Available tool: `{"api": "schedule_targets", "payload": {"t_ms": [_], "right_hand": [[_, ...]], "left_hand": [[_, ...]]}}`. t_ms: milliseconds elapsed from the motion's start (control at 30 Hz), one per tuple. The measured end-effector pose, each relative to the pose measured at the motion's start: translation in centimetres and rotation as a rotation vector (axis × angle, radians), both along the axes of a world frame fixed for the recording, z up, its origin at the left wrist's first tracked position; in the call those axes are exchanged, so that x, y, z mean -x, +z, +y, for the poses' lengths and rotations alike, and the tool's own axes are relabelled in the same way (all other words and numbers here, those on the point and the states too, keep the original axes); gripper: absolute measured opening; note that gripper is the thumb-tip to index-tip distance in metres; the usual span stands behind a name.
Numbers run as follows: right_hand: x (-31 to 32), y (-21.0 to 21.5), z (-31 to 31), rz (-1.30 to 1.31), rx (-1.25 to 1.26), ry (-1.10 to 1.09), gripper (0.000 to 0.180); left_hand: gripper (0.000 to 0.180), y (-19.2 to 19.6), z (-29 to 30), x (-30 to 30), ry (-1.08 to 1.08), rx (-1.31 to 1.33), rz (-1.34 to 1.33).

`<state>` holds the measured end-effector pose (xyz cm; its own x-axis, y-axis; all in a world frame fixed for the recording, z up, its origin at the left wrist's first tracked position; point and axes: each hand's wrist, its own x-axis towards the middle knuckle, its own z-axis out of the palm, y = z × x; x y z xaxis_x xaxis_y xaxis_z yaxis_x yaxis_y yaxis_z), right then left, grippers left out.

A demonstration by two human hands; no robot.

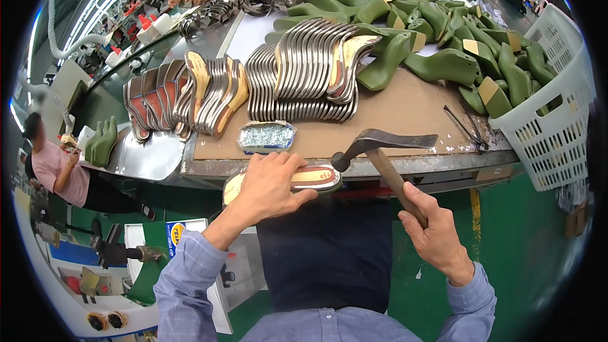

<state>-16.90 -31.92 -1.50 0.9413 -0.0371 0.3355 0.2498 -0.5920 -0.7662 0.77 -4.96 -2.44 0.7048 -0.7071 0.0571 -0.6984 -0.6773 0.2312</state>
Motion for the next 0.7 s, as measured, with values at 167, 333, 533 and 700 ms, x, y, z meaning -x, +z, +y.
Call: {"api": "schedule_targets", "payload": {"t_ms": [167, 333, 533, 700], "right_hand": [[0.3, 2.8, -0.1, -0.223, 0.049, -0.153, 0.043], [-0.4, 2.4, 0.9, -0.117, 0.113, -0.052, 0.045], [-2.2, 3.7, 1.0, -0.11, 0.205, -0.042, 0.053], [-0.8, 3.3, 0.4, -0.487, -0.06, -0.037, 0.045]], "left_hand": [[0.056, -0.7, 0.4, 0.2, 0.002, 0.01, -0.029], [0.056, -0.6, -0.1, 0.4, -0.002, -0.038, -0.038], [0.058, -0.5, 0.3, 0.4, -0.001, -0.058, -0.052], [0.057, -0.2, -0.1, 0.4, 0.006, -0.088, -0.04]]}}
